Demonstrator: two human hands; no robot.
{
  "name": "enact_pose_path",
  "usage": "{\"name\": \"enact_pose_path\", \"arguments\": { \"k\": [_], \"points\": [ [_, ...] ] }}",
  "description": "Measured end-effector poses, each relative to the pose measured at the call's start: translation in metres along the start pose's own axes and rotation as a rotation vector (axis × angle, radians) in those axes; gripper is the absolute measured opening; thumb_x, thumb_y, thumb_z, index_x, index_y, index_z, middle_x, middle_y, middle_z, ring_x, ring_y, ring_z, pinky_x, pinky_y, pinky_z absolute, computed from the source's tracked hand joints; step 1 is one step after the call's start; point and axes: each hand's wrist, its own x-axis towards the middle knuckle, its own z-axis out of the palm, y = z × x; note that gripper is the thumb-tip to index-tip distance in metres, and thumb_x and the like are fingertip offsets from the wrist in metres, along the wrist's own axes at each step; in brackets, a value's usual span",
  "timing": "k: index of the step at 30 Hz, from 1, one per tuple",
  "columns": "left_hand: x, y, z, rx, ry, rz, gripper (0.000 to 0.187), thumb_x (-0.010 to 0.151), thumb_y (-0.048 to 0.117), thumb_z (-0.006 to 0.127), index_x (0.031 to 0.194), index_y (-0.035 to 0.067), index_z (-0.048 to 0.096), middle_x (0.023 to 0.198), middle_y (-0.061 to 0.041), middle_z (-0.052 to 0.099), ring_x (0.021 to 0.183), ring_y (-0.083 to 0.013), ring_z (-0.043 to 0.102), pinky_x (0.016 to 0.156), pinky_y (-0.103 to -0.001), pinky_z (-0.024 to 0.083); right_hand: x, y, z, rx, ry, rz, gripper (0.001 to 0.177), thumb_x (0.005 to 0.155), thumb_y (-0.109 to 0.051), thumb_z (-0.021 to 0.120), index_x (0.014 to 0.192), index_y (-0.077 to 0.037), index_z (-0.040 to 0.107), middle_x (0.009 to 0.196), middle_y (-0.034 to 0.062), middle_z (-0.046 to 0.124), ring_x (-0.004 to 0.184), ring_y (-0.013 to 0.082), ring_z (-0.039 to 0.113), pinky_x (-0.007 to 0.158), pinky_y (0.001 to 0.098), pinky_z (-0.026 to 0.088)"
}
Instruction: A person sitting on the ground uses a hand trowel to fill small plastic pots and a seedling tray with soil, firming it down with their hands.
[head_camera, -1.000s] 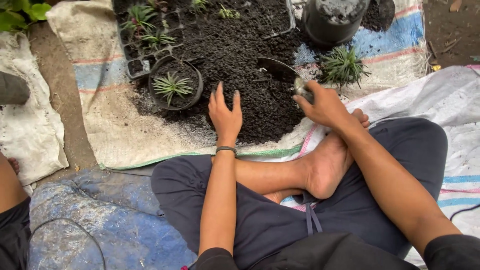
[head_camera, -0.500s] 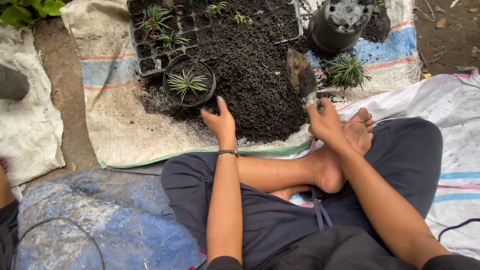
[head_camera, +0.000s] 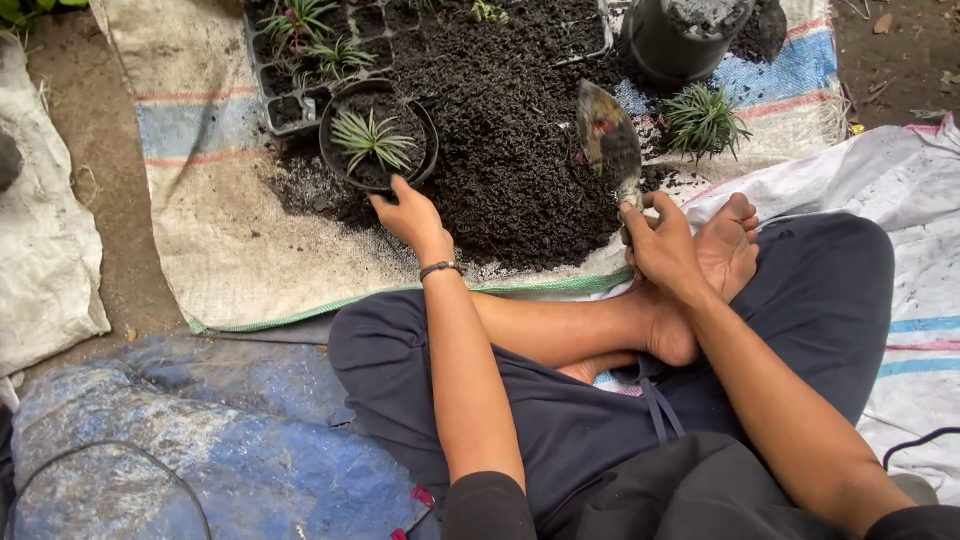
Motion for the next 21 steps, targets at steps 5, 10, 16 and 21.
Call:
{"name": "enact_pose_path", "arguments": {
  "k": [5,10,16,21],
  "points": [
    [0.013,-0.024,-0.016,-0.022,-0.056,-0.064,0.079,0.109,0.042,0.042,0.158,-0.007,0.004,0.163,-0.032,0.002,0.154,-0.042,0.001,0.126,-0.058,0.009,-0.043,-0.09,-0.027,-0.713,-0.253,-0.35,0.03,0.103,-0.023,0.064,0.12,0.002,0.062,0.082,0.0338,0.066,0.078,0.052,0.068,0.072,0.0603,0.05],
    [-0.011,-0.018,-0.03,0.336,-0.121,-0.002,0.081,0.108,0.049,0.041,0.159,-0.006,0.009,0.161,-0.034,0.013,0.153,-0.044,0.012,0.124,-0.06,0.013,-0.025,-0.036,-0.031,-1.08,-0.46,-0.655,0.024,0.094,-0.03,0.064,0.116,-0.024,0.058,0.096,0.0194,0.074,0.083,0.0475,0.073,0.078,0.0593,0.059],
    [-0.039,0.004,-0.027,0.895,-0.549,0.252,0.055,0.109,0.038,0.041,0.144,-0.003,0.049,0.144,-0.028,0.049,0.139,-0.0449,0.044,0.112,-0.058,0.037,-0.021,0.005,0.004,-1.195,-0.415,-0.817,0.014,0.098,-0.033,0.05,0.107,-0.023,0.056,0.08,0.0113,0.063,0.062,0.0416,0.071,0.061,0.0549,0.06],
    [-0.029,-0.014,-0.01,0.731,-0.577,0.291,0.059,0.111,0.038,0.037,0.154,-0.002,0.036,0.157,-0.03,0.034,0.151,-0.042,0.024,0.122,-0.054,0.023,-0.012,0.007,0.003,-1.193,-0.387,-0.803,0.012,0.101,-0.034,0.051,0.109,-0.025,0.055,0.081,0.0058,0.065,0.063,0.0353,0.074,0.061,0.0495,0.062]
  ]
}}
